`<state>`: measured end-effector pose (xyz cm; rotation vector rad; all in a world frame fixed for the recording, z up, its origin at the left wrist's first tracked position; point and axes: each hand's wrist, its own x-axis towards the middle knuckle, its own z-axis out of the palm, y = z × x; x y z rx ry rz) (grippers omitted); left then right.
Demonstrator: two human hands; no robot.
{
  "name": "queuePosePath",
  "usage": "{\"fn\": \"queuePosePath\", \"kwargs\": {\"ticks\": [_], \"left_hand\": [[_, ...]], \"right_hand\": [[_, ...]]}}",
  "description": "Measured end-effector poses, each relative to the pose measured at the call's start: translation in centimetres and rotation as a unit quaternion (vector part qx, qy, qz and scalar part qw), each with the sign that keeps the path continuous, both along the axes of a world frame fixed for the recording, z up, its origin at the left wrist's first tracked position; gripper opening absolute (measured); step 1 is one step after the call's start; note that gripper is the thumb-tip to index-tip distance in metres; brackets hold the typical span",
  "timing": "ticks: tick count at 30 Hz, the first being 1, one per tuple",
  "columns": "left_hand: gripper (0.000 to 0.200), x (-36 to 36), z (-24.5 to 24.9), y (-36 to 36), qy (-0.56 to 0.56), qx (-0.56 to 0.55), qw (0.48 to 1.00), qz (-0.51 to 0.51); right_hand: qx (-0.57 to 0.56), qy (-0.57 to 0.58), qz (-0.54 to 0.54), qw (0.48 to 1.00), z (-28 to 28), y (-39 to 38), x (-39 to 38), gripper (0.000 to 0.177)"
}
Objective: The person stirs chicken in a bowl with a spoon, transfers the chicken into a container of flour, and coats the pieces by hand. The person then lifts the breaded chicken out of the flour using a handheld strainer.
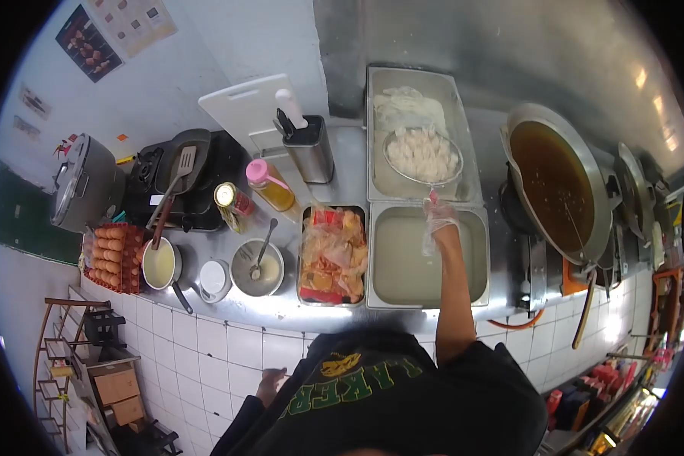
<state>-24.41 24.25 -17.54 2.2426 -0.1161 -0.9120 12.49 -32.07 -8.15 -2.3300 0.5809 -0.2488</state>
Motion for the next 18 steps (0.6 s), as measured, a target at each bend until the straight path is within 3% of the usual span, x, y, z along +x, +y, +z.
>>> {"fn": "queuePosePath", "kwargs": {"ticks": [1, 2, 3, 4, 5, 8, 9, 12, 13, 14, 16, 17, 18], "left_hand": [[0.053, -0.4, 0.0, -0.2, 0.007, 0.005, 1.0, 0.004], [0.053, -3.6, 0.4, 0.3, 0.034, 0.014, 0.999, 0.003], [0.053, -7.1, 0.7, 0.7, 0.063, 0.022, 0.998, 0.004], [0.053, -8.6, 1.2, 0.7, 0.077, 0.028, 0.997, 0.008], [0.053, -7.9, 0.8, 0.5, 0.074, 0.03, 0.997, 0.013], [0.053, -2.8, -1.5, -1.7, 0.042, 0.029, 0.998, 0.039], [0.053, -1.9, -1.9, -1.9, 0.039, 0.032, 0.998, 0.043], [0.053, -7.4, -0.2, -0.5, 0.098, 0.059, 0.993, 0.034], [0.053, -7.5, -0.6, -0.8, 0.102, 0.06, 0.992, 0.036], [0.053, -6.0, -1.3, -1.3, 0.092, 0.06, 0.993, 0.043], [0.053, -2.1, -2.6, -3.2, 0.064, 0.055, 0.994, 0.072], [0.053, 0.4, -3.3, -4.3, 0.047, 0.052, 0.994, 0.086], [0.053, 1.8, -3.6, -4.4, 0.038, 0.056, 0.993, 0.095]], "right_hand": [[-0.047, -0.046, 0.001, 0.998, -2.1, -0.5, -0.4, 0.038], [-0.042, -0.021, -0.003, 0.999, -1.3, -0.2, -1.4, 0.038], [0.049, 0.04, 0.018, 0.998, -0.3, -0.1, 0.0, 0.04], [0.137, 0.085, 0.038, 0.986, 2.8, 0.9, 1.0, 0.043], [0.153, 0.097, -0.051, 0.982, 8.1, 3.2, -1.5, 0.048], [0.088, 0.083, -0.044, 0.992, 1.8, 0.4, -2.0, 0.042], [0.131, -0.067, 0.002, 0.989, -1.7, -0.5, -1.6, 0.043], [0.106, 0.018, 0.024, 0.994, -0.5, -1.0, 0.6, 0.045], [0.126, 0.069, 0.026, 0.989, 3.1, 0.2, 0.4, 0.044], [0.121, 0.057, 0.03, 0.99, 0.8, -0.4, -0.2, 0.044], [-0.1, -0.194, 0.055, 0.974, -6.3, -2.3, -1.2, 0.043], [-0.104, -0.216, 0.064, 0.969, -3.1, -2.0, 1.5, 0.043], [-0.016, -0.061, 0.024, 0.998, 1.5, -0.8, 2.1, 0.041]]}}
